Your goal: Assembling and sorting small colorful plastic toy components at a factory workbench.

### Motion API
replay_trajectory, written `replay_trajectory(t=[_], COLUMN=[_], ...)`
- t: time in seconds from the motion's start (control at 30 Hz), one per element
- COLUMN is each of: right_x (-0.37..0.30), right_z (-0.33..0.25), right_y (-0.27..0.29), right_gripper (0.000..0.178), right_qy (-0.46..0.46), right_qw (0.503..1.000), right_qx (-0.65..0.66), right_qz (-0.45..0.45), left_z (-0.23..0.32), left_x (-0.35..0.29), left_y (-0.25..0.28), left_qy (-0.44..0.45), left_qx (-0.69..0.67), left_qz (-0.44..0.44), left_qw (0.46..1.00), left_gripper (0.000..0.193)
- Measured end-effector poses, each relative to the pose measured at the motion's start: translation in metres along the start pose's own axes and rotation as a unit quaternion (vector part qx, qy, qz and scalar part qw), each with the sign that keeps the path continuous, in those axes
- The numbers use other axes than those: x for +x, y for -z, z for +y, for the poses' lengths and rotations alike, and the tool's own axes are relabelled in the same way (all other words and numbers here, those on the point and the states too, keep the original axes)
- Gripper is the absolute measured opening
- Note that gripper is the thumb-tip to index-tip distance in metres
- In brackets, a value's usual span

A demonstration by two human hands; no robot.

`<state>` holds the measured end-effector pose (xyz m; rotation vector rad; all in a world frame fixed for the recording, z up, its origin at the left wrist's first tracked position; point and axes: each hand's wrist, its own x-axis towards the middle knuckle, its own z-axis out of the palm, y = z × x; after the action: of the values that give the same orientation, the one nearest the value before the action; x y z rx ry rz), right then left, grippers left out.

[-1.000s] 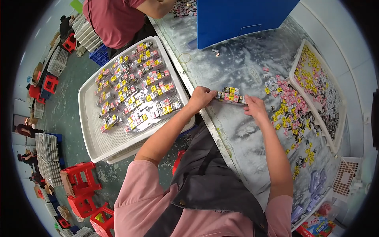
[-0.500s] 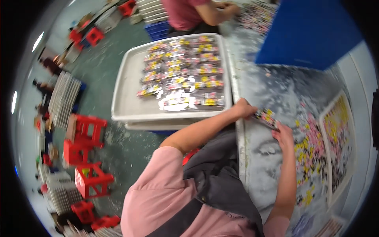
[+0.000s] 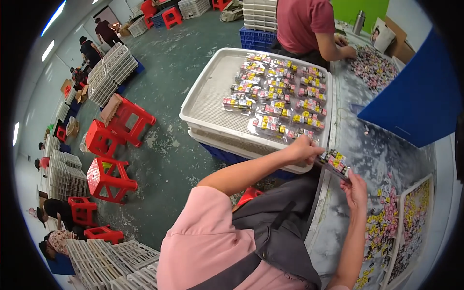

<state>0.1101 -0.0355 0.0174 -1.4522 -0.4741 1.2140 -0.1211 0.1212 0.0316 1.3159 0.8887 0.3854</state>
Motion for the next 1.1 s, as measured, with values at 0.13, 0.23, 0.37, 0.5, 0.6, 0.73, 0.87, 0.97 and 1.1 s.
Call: replay_trajectory(t=[0.13,0.23,0.37,0.5,0.6,0.73,0.87,0.97,1.1], right_x=[0.007,0.017,0.041,0.062,0.078,0.085,0.095,0.108,0.095], right_z=[-0.008,-0.01,0.011,0.031,0.044,0.059,0.071,0.093,0.085], right_y=[-0.096,-0.168,-0.266,-0.331,-0.365,-0.398,-0.411,-0.407,-0.412], right_gripper=[0.026,0.026,0.027,0.029,0.031,0.033,0.03,0.057,0.039], right_qy=[0.002,0.018,-0.003,-0.032,-0.064,-0.065,-0.061,-0.11,-0.091], right_qw=[0.997,0.991,0.984,0.979,0.974,0.973,0.972,0.953,0.948], right_qx=[-0.016,-0.041,-0.077,-0.092,-0.123,-0.151,-0.178,-0.212,-0.231], right_qz=[-0.074,-0.123,-0.16,-0.178,-0.179,-0.162,-0.141,-0.187,-0.197], left_z=[-0.002,0.003,-0.007,-0.036,-0.062,-0.078,-0.093,-0.102,-0.114], left_x=[-0.032,-0.058,-0.091,-0.099,-0.092,-0.094,-0.082,-0.086,-0.081], left_y=[0.092,0.158,0.245,0.308,0.342,0.372,0.389,0.394,0.385], left_qy=[-0.027,-0.019,-0.024,-0.006,0.019,0.035,0.058,0.079,0.076], left_qx=[-0.022,-0.017,-0.05,-0.09,-0.079,-0.083,-0.063,-0.023,-0.013], left_qz=[0.04,0.082,0.143,0.154,0.164,0.174,0.152,0.132,0.14], left_qw=[0.999,0.996,0.988,0.984,0.983,0.981,0.985,0.988,0.987], left_gripper=[0.035,0.034,0.031,0.03,0.031,0.028,0.028,0.029,0.024])
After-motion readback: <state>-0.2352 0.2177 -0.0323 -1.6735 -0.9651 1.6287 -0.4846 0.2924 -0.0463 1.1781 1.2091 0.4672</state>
